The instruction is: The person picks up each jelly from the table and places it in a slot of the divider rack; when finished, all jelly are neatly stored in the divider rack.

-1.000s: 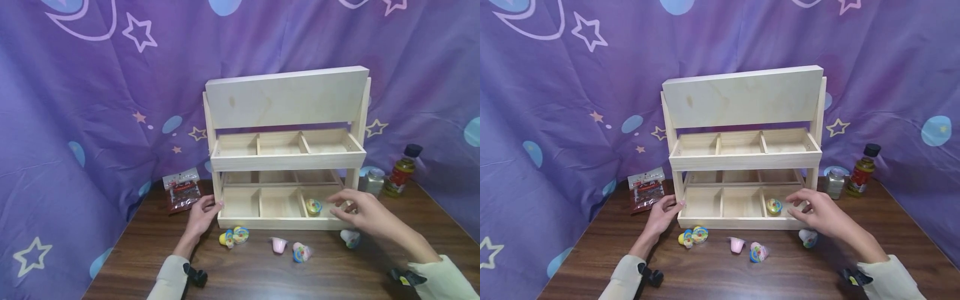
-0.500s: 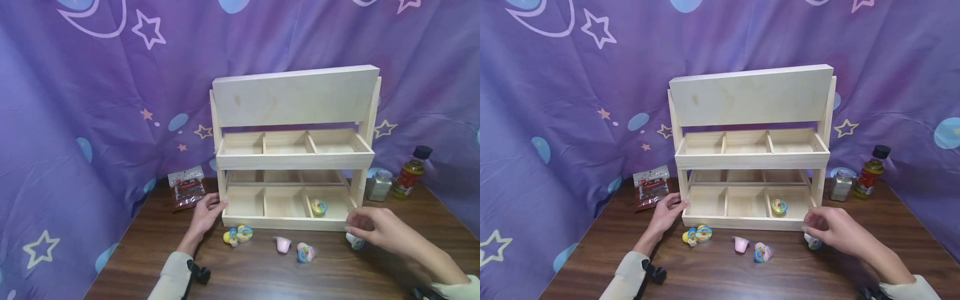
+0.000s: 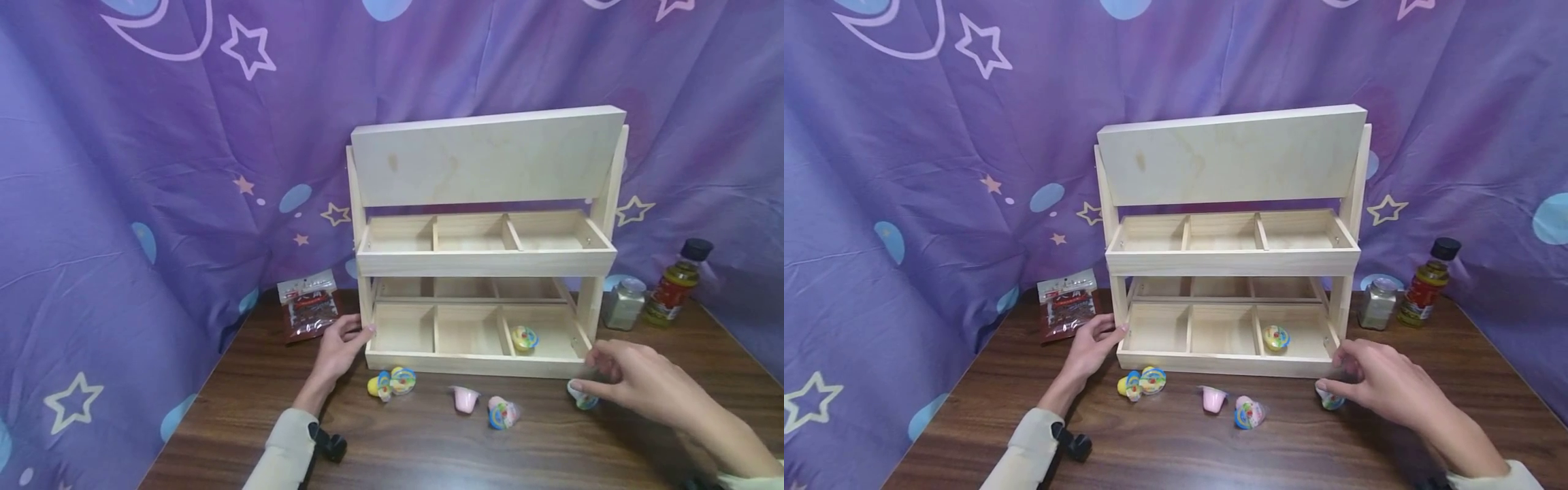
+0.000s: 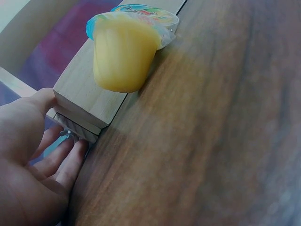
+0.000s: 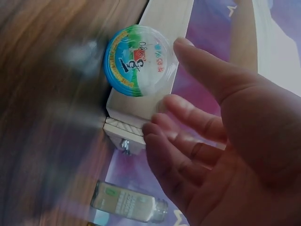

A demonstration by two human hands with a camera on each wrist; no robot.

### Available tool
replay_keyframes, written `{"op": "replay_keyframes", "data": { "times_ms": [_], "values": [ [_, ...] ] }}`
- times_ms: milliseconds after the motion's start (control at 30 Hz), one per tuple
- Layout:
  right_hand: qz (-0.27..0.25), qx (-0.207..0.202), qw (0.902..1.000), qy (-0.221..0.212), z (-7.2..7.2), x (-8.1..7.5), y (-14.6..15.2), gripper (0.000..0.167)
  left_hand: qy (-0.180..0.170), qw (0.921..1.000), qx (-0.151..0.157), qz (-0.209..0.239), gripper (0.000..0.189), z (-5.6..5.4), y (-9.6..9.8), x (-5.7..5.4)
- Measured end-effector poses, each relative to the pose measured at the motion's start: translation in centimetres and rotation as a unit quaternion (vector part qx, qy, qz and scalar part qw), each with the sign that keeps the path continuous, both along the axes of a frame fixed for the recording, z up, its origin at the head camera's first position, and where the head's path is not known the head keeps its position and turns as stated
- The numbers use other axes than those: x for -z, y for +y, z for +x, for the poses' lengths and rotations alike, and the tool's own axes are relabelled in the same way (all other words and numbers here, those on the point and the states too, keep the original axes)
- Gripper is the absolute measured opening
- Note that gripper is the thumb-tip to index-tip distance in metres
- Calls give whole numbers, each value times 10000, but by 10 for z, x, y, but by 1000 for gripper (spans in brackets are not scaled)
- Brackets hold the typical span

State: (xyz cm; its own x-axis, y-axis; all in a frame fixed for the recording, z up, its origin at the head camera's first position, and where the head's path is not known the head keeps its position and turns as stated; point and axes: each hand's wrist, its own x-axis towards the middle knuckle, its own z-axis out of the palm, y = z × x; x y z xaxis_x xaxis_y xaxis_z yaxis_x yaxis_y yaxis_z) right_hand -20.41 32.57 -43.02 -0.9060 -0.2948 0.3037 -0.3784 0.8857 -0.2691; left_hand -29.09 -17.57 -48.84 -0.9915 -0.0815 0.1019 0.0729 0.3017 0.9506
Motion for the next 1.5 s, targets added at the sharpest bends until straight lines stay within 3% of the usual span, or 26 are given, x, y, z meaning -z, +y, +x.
{"op": "replay_keyframes", "data": {
  "times_ms": [533, 767, 1000, 1267, 1400, 1500],
  "values": [
    [24, -152, 9953, -951, 8, 10, -9, 43, -23, 10000, -42, -45, 55, 1, -1, -1],
    [-63, -379, 9970, -672, 8, 18, -10, 40, -57, 9999, -43, -72, 56, 1, -2, 0],
    [-12, -416, 9976, -553, 8, 23, -13, 48, -94, 9999, -43, -113, 57, 1, -1, 0],
    [-113, -564, 9973, -459, 9, 23, -16, 45, -78, 9999, -25, -111, 57, 1, -1, 0],
    [216, -500, 9982, -252, 10, 20, -17, 47, -75, 9999, -17, -120, 57, 1, -1, 0],
    [429, -682, 9967, 38, 12, 18, -17, 43, -77, 9999, -22, -126, 57, 1, -1, 0]
  ]
}}
